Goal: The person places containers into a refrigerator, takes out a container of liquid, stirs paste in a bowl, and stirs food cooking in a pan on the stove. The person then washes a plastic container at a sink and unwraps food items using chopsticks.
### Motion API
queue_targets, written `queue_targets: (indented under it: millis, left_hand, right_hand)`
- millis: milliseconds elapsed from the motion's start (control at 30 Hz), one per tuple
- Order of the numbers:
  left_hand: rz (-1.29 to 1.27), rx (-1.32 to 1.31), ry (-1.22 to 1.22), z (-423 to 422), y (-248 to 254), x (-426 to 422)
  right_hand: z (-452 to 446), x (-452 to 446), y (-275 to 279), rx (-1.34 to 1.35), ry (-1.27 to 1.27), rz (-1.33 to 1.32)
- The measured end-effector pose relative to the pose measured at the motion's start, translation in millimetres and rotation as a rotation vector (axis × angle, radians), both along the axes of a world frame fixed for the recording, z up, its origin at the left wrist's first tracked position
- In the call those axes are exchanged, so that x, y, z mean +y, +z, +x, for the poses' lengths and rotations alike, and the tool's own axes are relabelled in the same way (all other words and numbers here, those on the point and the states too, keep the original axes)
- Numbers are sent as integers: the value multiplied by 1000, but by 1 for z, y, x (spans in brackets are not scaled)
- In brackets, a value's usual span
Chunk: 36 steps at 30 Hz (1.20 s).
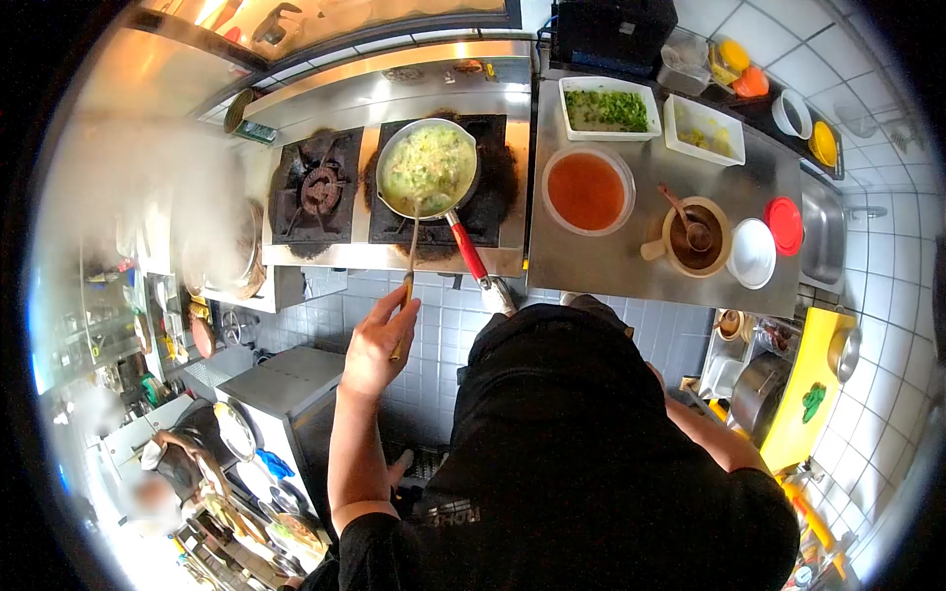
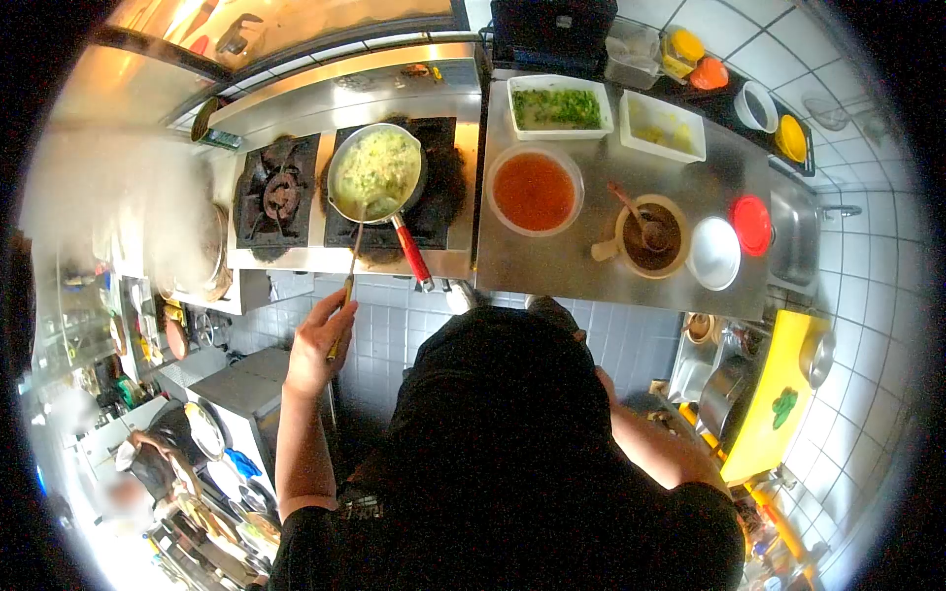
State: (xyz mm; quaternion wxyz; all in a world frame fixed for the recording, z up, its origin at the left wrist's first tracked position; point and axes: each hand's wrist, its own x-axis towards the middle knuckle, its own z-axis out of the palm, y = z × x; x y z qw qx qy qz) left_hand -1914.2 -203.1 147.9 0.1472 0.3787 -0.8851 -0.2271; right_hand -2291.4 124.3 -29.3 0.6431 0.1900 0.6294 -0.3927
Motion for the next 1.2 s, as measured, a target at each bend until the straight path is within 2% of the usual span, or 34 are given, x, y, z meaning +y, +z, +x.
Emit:
queue_targets:
  millis: [300, 533, 667, 733, 900, 1033, 1167, 1200]
  left_hand:
    - [-18, 170, -2, -44, -62, -18]
    - [-130, 21, -2, -65, -86, -50]
    - [-209, -157, -3, -55, -94, -63]
    - [-263, -166, 2, -50, -98, -61]
    - [-111, -365, 52, -47, -74, -34]
    - [-71, -262, 113, -53, -55, -13]
    - [-81, -40, 219, -63, -34, -2]
    - [-99, 39, 250, -61, -35, -4]
  right_hand:
    - [-10, 6, 7, 0, 20, 6]
    - [-25, 32, 22, 10, 43, 22]
    - [-29, 40, 24, 9, 32, 22]
    - [-26, 43, 23, 10, 21, 23]
    - [-10, 29, 0, 2, -18, 11]
    - [1, 21, -17, 9, -52, 8]
    - [6, 24, -27, 52, -88, -22]
    - [4, 35, -45, 103, -16, -61]
